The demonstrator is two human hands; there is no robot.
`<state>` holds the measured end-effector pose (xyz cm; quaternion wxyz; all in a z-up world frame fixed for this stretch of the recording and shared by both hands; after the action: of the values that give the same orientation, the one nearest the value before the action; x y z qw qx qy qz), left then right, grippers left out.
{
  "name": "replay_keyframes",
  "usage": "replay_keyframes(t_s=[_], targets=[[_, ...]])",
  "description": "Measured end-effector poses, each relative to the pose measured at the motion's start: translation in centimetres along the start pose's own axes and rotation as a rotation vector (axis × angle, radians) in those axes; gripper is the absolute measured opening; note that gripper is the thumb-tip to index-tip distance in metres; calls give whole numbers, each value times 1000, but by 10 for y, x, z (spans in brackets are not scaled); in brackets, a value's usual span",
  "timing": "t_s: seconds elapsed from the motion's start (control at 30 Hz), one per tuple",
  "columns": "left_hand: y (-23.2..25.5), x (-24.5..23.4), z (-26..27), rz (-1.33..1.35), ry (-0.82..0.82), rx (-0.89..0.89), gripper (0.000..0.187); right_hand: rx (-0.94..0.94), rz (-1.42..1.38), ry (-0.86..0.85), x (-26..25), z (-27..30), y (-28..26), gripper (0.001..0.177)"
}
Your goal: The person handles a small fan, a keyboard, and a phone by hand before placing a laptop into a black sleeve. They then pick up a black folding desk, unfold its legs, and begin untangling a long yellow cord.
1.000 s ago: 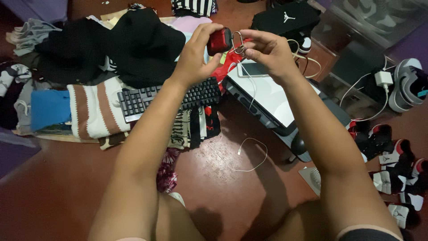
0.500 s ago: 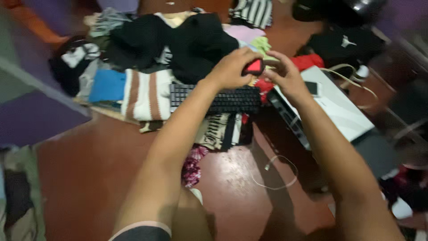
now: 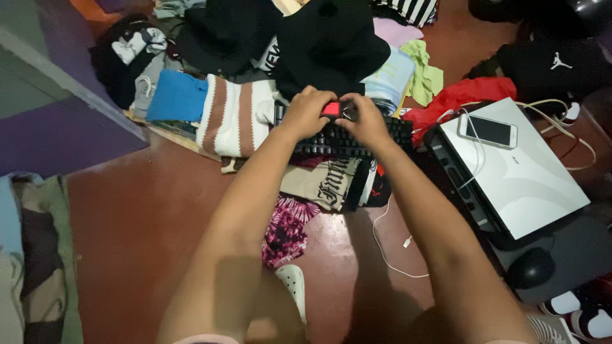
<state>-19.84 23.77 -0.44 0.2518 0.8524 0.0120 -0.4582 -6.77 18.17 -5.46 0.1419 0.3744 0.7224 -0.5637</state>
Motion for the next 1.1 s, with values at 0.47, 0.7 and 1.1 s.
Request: replay_keyframes(t_s=[0.47, 0.7, 1.1], targets=[[-55, 67, -3, -253, 41, -208, 44, -26, 158, -80, 41, 1, 44, 66], [-13, 71, -19, -211, 60, -75, 57, -76, 37, -133, 23, 11, 55, 74], [129, 160, -112, 288, 56, 101, 64, -55, 325, 236, -196, 68, 103, 49]])
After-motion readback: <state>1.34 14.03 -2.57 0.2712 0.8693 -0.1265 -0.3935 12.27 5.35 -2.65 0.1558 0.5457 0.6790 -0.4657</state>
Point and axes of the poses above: each hand's wrist, its own z-axis away from the middle knuckle, its own x-axis out of the palm, y = z × x, the point moved 10 cm from there along -z, towards the middle knuckle
